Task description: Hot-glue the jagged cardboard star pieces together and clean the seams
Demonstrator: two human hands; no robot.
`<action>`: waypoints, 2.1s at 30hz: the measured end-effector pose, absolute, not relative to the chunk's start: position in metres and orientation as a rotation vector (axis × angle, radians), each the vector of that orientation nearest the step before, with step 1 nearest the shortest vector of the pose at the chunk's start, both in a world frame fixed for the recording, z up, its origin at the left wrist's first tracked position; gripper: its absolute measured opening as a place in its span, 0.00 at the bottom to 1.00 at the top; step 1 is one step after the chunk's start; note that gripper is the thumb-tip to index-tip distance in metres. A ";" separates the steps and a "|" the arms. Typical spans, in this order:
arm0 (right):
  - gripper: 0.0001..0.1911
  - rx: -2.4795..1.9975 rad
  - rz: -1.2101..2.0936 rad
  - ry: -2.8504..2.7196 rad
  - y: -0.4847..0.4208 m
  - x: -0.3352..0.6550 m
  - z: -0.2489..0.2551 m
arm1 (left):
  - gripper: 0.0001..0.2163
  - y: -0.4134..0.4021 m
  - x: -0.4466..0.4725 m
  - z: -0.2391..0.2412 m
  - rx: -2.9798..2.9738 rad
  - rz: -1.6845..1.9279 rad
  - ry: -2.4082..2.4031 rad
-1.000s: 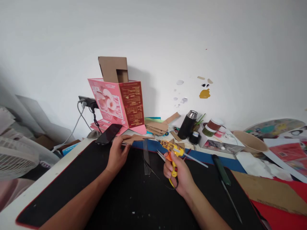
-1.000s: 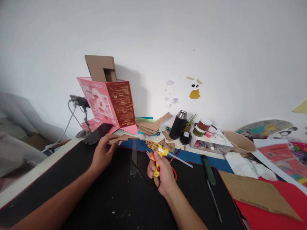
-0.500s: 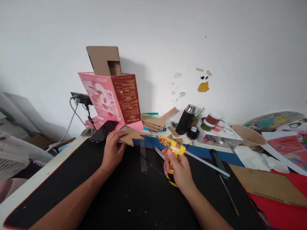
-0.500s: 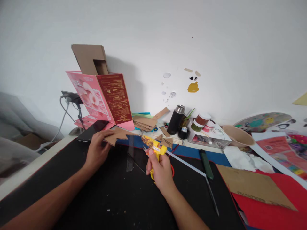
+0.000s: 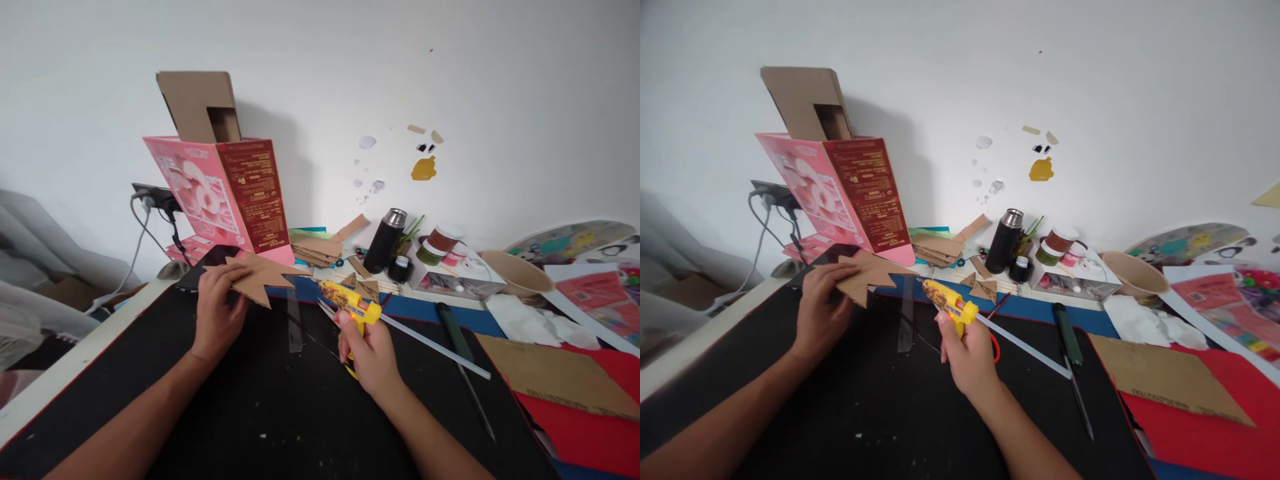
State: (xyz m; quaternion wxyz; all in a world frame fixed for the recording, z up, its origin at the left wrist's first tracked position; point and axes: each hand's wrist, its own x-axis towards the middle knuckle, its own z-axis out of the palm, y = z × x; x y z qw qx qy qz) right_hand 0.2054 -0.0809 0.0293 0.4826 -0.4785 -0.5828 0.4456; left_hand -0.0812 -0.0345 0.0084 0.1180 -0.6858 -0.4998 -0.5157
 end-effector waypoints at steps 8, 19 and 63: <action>0.35 -1.171 1.045 -1.434 -0.081 0.205 0.033 | 0.13 -0.039 -0.079 0.012 -2.007 -1.476 -1.468; 0.38 -1.225 0.981 -1.501 -0.082 0.206 0.027 | 0.12 -0.039 -0.078 0.013 -2.015 -1.478 -1.447; 0.34 -1.296 0.848 -1.571 -0.081 0.208 0.029 | 0.11 -0.041 -0.079 0.016 -2.012 -1.457 -1.442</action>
